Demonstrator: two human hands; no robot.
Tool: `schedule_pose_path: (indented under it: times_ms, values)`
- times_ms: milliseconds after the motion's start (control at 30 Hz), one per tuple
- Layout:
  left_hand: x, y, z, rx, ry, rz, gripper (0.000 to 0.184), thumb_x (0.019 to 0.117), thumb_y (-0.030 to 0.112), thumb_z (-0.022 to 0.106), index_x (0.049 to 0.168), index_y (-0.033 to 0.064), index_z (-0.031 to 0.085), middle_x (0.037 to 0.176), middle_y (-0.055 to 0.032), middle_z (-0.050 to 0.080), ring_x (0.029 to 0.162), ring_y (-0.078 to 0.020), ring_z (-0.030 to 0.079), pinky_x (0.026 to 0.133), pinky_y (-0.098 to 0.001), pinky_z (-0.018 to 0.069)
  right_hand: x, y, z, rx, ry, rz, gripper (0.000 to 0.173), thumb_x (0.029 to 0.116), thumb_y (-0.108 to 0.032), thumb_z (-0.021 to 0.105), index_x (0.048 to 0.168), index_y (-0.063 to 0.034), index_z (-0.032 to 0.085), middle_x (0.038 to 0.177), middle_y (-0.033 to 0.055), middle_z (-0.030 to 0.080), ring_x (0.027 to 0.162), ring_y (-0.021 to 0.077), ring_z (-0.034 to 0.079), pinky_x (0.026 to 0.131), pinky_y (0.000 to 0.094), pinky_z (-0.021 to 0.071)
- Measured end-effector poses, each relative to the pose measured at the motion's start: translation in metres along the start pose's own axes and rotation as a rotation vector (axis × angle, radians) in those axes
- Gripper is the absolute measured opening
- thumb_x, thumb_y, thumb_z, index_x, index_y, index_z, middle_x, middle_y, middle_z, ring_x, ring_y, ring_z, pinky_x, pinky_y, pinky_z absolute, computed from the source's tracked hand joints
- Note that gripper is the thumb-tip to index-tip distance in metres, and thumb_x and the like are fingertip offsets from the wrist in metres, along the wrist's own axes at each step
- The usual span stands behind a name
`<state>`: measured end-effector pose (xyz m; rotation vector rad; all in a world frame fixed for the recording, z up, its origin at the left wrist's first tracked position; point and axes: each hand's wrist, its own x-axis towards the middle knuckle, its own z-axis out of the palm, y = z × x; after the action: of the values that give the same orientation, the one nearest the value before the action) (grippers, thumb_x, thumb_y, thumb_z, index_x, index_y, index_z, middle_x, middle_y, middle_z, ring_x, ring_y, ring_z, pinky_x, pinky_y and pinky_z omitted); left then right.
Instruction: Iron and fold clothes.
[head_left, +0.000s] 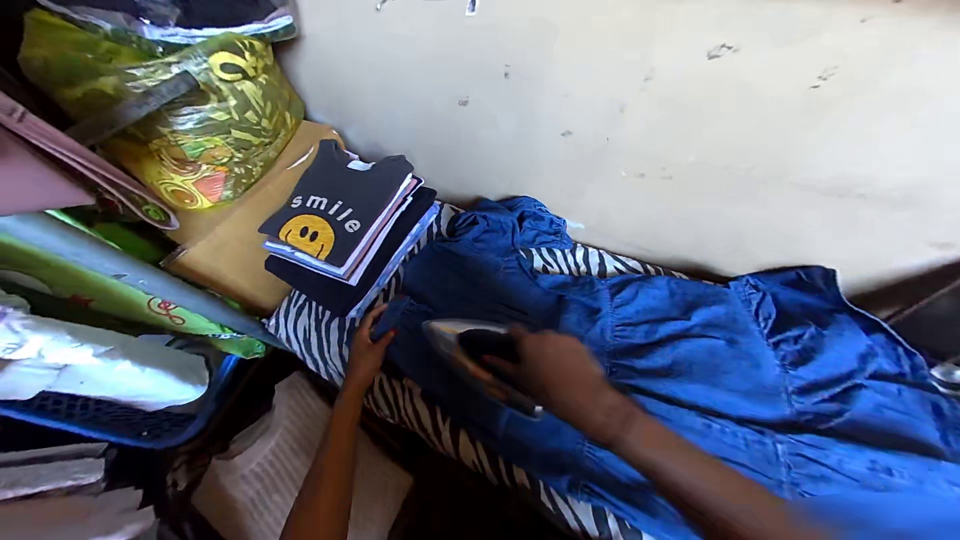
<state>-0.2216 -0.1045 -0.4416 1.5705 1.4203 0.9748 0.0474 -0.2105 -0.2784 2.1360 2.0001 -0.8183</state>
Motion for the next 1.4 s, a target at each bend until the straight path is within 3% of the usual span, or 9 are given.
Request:
schedule_pose_path:
  times_ms: [167,500,600,700,833,1033,1133,1233,1400]
  values:
    - [-0.010,0.007,-0.025,0.536,0.177,0.044,0.032,0.1021,0.004,0.052,0.130,-0.0046,0.064,0.124,-0.0262,0.067,0.112,-0.0435,0.066,0.100,-0.0570,0.0498,0.046,-0.037,0.059,-0.053,-0.143,-0.046,0.053,0.1065,-0.045,0.051,0.134,0.0005,0.056,0.117,0.0278,0.068,0.111,0.0464,0.066,0.089,0.0613,0.0526]
    - [-0.047,0.013,-0.032,0.474,0.406,0.337,0.027,0.0981,0.007,0.052,0.107,0.0011,0.076,0.100,-0.0159,0.076,0.090,-0.0297,0.073,0.077,-0.0420,0.0589,0.074,-0.061,0.049,-0.074,-0.150,-0.033,0.046,0.1059,-0.034,0.055,0.135,0.0021,0.055,0.118,0.0293,0.067,0.111,0.0478,0.066,0.089,0.0628,0.0524]
    - [-0.054,0.012,-0.034,0.539,0.198,0.405,0.034,0.0991,0.015,0.050,0.122,0.0035,0.072,0.116,-0.0135,0.074,0.108,-0.0355,0.069,0.092,-0.0517,0.0544,0.067,-0.047,0.041,-0.096,-0.119,0.032,0.042,0.1051,-0.029,0.056,0.133,0.0023,0.054,0.113,0.0288,0.068,0.108,0.0477,0.067,0.086,0.0621,0.0536]
    - [-0.058,-0.020,-0.016,0.675,-0.109,0.365,0.047,0.1060,0.036,0.041,0.143,0.0139,0.059,0.151,-0.0073,0.055,0.142,-0.0373,0.046,0.111,-0.0690,0.0304,0.077,-0.046,0.037,-0.102,-0.083,0.130,0.042,0.1078,-0.030,0.049,0.133,0.0029,0.054,0.118,0.0275,0.067,0.113,0.0448,0.066,0.090,0.0587,0.0528]
    - [-0.059,-0.050,-0.008,0.648,-0.032,0.372,0.040,0.1070,0.028,0.040,0.130,0.0101,0.068,0.145,-0.0073,0.060,0.140,-0.0329,0.051,0.112,-0.0706,0.0253,0.080,-0.025,0.031,-0.089,-0.019,0.181,0.041,0.1073,-0.030,0.051,0.130,0.0034,0.056,0.117,0.0279,0.067,0.112,0.0455,0.066,0.090,0.0601,0.0524]
    - [-0.047,-0.024,-0.007,0.713,-0.031,0.304,0.036,0.1040,0.026,0.049,0.120,0.0042,0.073,0.131,-0.0151,0.068,0.127,-0.0384,0.061,0.111,-0.0731,0.0262,0.069,-0.009,0.030,0.027,-0.027,0.172,0.048,0.1060,-0.033,0.052,0.136,0.0047,0.053,0.126,0.0297,0.064,0.117,0.0466,0.063,0.094,0.0628,0.0509]
    - [-0.040,0.002,-0.011,0.770,-0.107,0.237,0.031,0.1024,0.022,0.056,0.121,0.0007,0.071,0.123,-0.0226,0.069,0.117,-0.0448,0.065,0.108,-0.0759,0.0285,0.026,0.022,0.033,0.062,-0.120,0.127,0.047,0.1051,-0.036,0.056,0.129,0.0039,0.058,0.121,0.0290,0.065,0.114,0.0472,0.065,0.091,0.0634,0.0523]
    - [-0.036,0.033,-0.004,0.784,-0.170,0.277,0.044,0.1017,0.022,0.057,0.139,-0.0014,0.058,0.134,-0.0321,0.059,0.124,-0.0554,0.056,0.104,-0.0823,0.0249,-0.030,0.095,0.021,0.145,-0.134,0.221,0.049,0.1018,-0.045,0.059,0.121,0.0003,0.064,0.113,0.0264,0.068,0.108,0.0451,0.066,0.090,0.0642,0.0517]
    - [-0.026,0.088,0.093,0.583,-0.306,0.649,0.034,0.0983,0.014,0.059,0.126,-0.0031,0.068,0.129,-0.0274,0.065,0.119,-0.0491,0.062,0.098,-0.0681,0.0465,-0.136,0.234,0.017,0.291,0.270,0.633,0.063,0.0994,-0.057,0.059,0.123,0.0016,0.063,0.101,0.0264,0.070,0.098,0.0461,0.069,0.085,0.0652,0.0530]
